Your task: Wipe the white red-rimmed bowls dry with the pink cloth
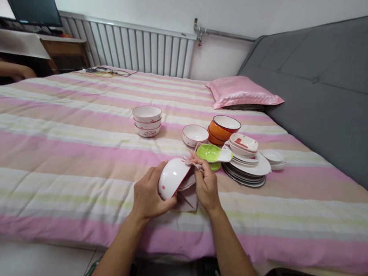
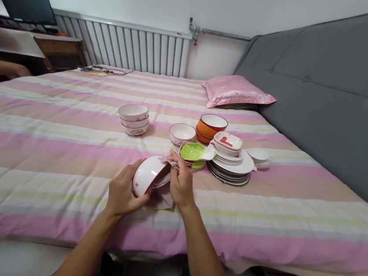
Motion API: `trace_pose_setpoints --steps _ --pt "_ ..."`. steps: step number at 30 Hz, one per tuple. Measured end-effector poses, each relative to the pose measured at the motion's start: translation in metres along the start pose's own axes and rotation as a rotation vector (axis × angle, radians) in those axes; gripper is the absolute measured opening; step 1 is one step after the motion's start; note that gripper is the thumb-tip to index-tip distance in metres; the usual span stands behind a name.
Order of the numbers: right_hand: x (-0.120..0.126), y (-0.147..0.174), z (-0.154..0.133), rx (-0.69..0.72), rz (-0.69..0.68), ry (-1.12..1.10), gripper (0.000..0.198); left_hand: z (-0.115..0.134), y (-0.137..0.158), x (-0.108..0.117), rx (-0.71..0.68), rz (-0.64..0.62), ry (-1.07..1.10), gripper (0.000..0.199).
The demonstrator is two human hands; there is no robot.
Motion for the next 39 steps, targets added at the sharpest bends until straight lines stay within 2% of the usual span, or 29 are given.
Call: trace_pose_setpoints --steps 3,6,11,13,15,18,21,25,32,39 --pt "0.007 -0.003 -0.004 0.082 0.019 0.108 0.021 0.001 0.0 -0.001 -0.024 0.002 -0.004 0.077" --pt "0.011 -0.005 -0.006 0.143 0.1 0.199 0.021 0.002 0.001 -0.001 -0.041 0.008 -0.011 0.08" --pt "0.013 -0.003 -0.006 0.072 0.319 0.106 0.022 0.009 0.003 0.0 -0.107 0.02 -0.042 0.083" --pt "0.011 -0.001 -0.009 0.068 0.356 0.106 0.022 0.012 0.003 0.0 -0.135 0.032 -0.053 0.086" --pt "0.008 0.002 -0.014 0.126 0.306 0.149 0.019 0.013 0.004 -0.001 -0.147 0.043 -0.06 0.089" --pt "0.0 0.007 -0.022 0.229 0.123 0.21 0.023 0.013 0.004 -0.002 -0.129 0.036 -0.055 0.089" --pt "-0.005 0.012 -0.026 0.268 -0.036 0.222 0.028 0.011 0.004 -0.003 -0.1 0.031 -0.048 0.084" --pt "-0.008 0.014 -0.024 0.297 -0.158 0.258 0.034 0.008 0.003 -0.005 -0.068 0.037 -0.051 0.079" --pt "-0.008 0.011 -0.016 0.281 -0.164 0.273 0.038 0.008 0.002 -0.004 -0.082 0.015 -0.05 0.081" --pt "-0.006 0.007 -0.012 0.247 -0.135 0.161 0.04 0.008 0.003 -0.003 -0.092 -0.018 -0.033 0.086"
Point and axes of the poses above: each hand's wrist, its own y-axis away from the middle knuckle, its own x-axis out of the back of the hand, z = x × y, the point moved 1 cm from there along -y, towards the middle knuckle, and after that the axes turned 9 degrees about -y, right-handed, at the moved point
